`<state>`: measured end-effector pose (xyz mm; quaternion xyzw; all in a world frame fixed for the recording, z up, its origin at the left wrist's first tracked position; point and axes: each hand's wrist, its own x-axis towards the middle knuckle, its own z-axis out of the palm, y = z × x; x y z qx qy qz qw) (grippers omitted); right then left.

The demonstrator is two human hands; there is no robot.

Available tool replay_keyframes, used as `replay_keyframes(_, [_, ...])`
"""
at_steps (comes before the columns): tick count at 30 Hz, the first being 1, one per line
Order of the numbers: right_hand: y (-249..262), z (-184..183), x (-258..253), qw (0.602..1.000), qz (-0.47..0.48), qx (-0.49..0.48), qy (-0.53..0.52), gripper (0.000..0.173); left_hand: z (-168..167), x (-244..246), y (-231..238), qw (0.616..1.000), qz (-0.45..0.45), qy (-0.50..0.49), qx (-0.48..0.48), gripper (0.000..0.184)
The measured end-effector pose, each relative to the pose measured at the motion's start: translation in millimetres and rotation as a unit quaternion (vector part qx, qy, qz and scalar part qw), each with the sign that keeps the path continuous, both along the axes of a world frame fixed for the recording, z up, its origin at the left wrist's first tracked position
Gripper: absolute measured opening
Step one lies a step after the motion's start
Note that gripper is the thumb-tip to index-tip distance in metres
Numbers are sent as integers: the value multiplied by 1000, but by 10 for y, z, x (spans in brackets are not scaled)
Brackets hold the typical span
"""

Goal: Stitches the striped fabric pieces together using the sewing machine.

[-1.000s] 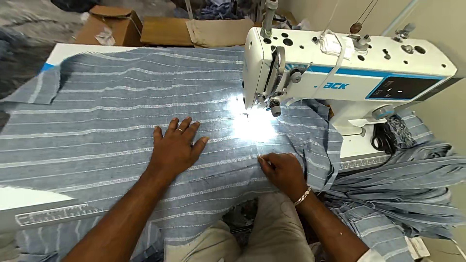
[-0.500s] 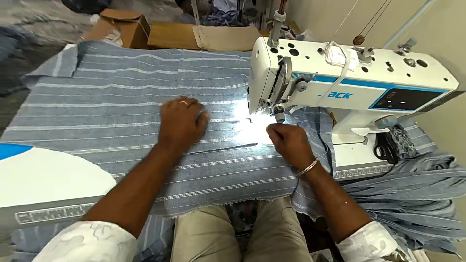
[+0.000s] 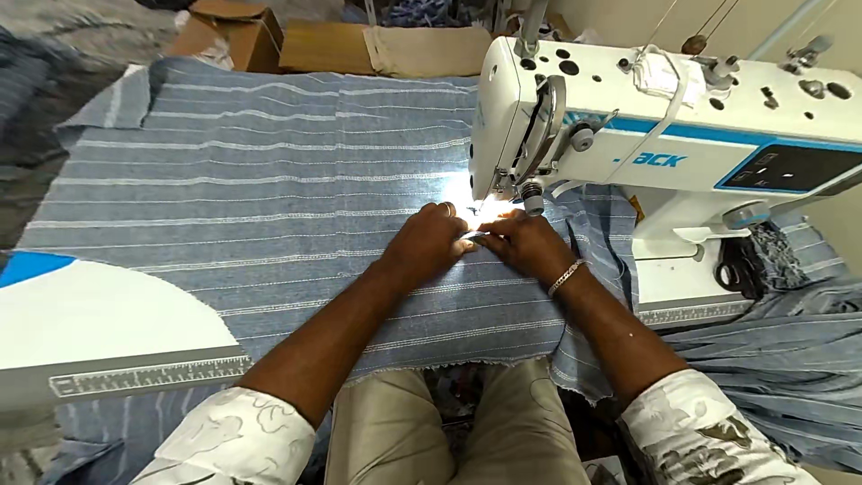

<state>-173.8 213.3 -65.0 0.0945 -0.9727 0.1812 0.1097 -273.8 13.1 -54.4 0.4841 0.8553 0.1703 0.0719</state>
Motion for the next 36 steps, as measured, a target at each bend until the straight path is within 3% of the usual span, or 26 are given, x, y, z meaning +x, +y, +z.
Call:
replay_keyframes(5, [-60,-110,-3,998,-25,-8,64,24,-92,104,10,992,-5,122,34,19])
replay_keyframes(9, [-38,-29,58,998,-50,12,-24,28,-86,270,-29,992,31,99,-77,40])
replay_keyframes(13, [0,355,399,990,-54,16,-129,33,-125,-21,-30,993,13,91,-69,45])
replay_keyframes(16, [183,589,839,994,-79,-21,-72,29,-109,-88,-15,993,12,89,-79,48])
replay_keyframes(19, [353,667,1196,985,-172,-32,-1,29,-82,-97,8,991,1,91,-94,49])
replay_keyframes(22, [298,486,1326,967,-251,-38,-26,38,-9,-173,-31,988,-29,91,-118,50])
replay_keyframes(26, [21,33,1380,951,-278,4,-131,77,84,-554,-490,989,-54,98,-100,43])
replay_keyframes(29, [32,-155,1177,960,-246,57,-119,71,-57,-685,-1155,990,38,104,-86,49])
replay_keyframes(31, [326,-197,806,971,-200,86,-102,61,-157,-320,-1327,983,135,104,-61,56])
replay_keyframes(33, [707,-131,354,973,-182,108,-92,54,-104,319,-1202,969,205,98,-101,63])
replay_keyframes(36, [836,190,132,966,-229,106,-49,51,363,1390,-1000,946,177,-4,-272,88])
